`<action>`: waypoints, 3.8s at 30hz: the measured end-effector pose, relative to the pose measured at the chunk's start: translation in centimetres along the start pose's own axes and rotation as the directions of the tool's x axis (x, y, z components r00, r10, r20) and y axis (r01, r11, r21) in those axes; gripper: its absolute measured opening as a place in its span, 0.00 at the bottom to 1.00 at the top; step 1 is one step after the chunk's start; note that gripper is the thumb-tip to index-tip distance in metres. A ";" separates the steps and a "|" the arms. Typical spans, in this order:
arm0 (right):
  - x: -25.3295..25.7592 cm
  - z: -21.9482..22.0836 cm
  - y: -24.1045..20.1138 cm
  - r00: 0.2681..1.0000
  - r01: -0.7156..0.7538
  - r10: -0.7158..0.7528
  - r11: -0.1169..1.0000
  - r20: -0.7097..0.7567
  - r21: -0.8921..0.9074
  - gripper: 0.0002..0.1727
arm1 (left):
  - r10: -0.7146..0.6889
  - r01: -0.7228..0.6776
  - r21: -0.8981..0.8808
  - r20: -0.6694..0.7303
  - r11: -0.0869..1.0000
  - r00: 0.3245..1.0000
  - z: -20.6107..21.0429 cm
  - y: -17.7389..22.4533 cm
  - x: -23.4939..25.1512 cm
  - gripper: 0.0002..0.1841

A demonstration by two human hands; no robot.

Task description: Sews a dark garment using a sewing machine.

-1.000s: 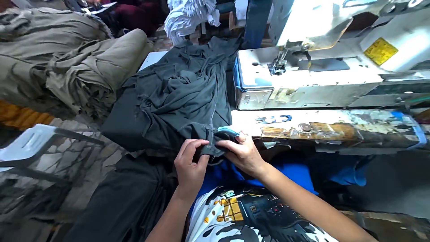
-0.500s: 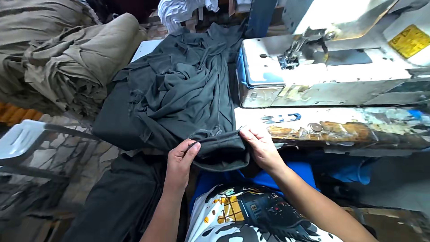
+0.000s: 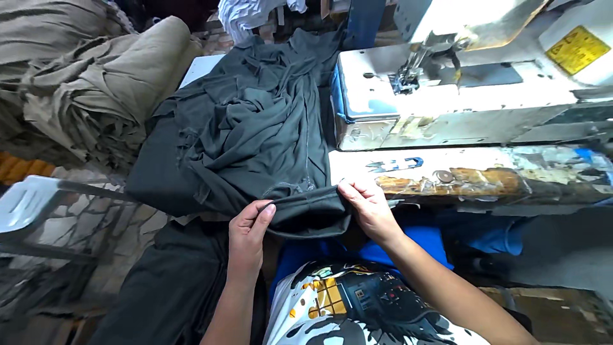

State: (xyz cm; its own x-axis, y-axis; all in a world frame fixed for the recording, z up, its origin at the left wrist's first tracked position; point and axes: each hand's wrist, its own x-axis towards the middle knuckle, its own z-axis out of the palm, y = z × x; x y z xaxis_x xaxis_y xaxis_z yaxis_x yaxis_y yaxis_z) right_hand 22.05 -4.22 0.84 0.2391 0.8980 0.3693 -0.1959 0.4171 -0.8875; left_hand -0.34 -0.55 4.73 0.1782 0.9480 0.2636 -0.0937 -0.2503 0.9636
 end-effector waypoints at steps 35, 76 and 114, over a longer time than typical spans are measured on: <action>0.2 -6.1 -2.1 0.931 0.087 -0.352 0.476 -0.099 -0.875 0.15 | -0.203 0.116 0.240 0.380 0.964 0.903 4.9 -0.3 4.1 0.04; 0.6 0.7 -2.6 0.986 -0.154 0.165 0.960 0.029 -0.233 0.16 | -0.308 0.379 -0.123 0.384 0.917 0.871 6.7 0.9 7.6 0.13; 0.9 0.7 -3.2 0.929 -0.363 0.369 0.914 0.000 0.182 0.22 | -0.257 0.314 -0.055 0.453 0.948 0.854 6.3 1.5 7.2 0.09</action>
State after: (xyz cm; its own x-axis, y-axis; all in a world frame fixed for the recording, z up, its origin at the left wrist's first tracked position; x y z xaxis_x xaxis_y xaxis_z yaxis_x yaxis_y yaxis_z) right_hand 22.18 -4.70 4.24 0.1501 0.9885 0.0154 -0.4393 0.0806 -0.8947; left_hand 6.94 4.67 8.37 0.6195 0.7850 -0.0021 -0.0866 0.0709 0.9937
